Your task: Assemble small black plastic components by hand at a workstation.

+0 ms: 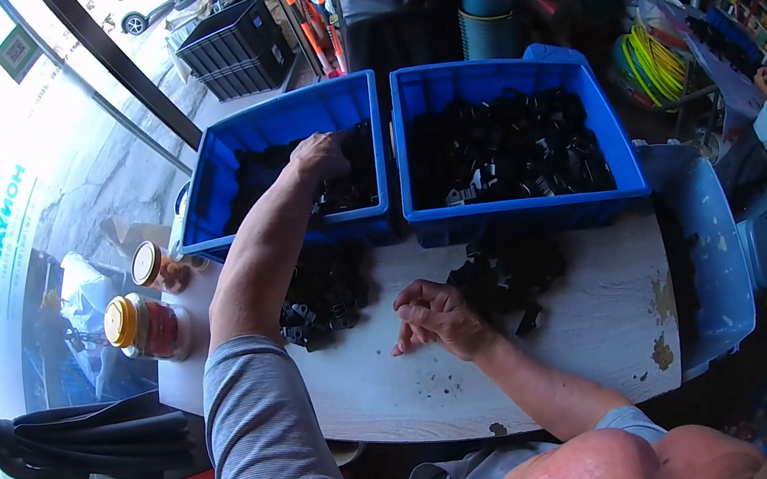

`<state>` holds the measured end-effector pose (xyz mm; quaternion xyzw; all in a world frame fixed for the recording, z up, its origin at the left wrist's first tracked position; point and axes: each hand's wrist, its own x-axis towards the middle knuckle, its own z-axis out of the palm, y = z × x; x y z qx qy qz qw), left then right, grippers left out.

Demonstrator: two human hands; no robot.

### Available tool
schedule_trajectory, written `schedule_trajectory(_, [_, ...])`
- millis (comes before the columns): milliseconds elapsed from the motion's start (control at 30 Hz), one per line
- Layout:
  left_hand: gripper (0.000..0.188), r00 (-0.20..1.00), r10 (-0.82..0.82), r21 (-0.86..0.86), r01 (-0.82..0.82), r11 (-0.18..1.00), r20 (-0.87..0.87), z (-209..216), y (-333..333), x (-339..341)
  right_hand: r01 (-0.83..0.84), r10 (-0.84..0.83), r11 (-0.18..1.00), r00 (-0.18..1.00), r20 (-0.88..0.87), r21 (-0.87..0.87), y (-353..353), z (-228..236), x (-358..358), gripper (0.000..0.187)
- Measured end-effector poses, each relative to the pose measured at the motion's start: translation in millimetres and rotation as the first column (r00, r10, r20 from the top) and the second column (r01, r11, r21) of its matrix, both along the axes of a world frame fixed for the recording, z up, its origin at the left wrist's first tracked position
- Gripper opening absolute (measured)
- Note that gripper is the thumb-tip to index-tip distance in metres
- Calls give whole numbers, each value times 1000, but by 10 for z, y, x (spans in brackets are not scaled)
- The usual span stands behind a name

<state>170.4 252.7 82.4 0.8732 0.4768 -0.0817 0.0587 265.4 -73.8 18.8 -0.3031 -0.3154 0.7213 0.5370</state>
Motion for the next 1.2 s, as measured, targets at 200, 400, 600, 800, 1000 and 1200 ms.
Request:
schedule_trajectory(200, [37,996,77,-80,-73,994,47,134,-15,15,-2,1,1000,1000,22,20,22,-32,24,18])
schedule_trajectory(400, [30,953,176,-227,-121,966,245,336,-57,-61,-5,5,1000,1000,12,12,6,4,9,17])
schedule_trajectory(600, [27,869,4,-78,40,996,494,334,-174,-326,-16,14,999,999,37,44,-34,-64,14,16])
schedule_trajectory(800, [23,563,-30,8,40,999,826,280,-297,-736,32,-23,996,994,104,-86,-32,100,-38,19])
schedule_trajectory(1000, [31,407,-101,193,-193,962,908,543,-843,-1080,39,-38,999,995,90,-10,32,82,29,16])
schedule_trajectory(1200, [27,355,-219,380,-489,786,909,172,-1612,-1399,33,-34,999,996,83,9,25,41,-23,14])
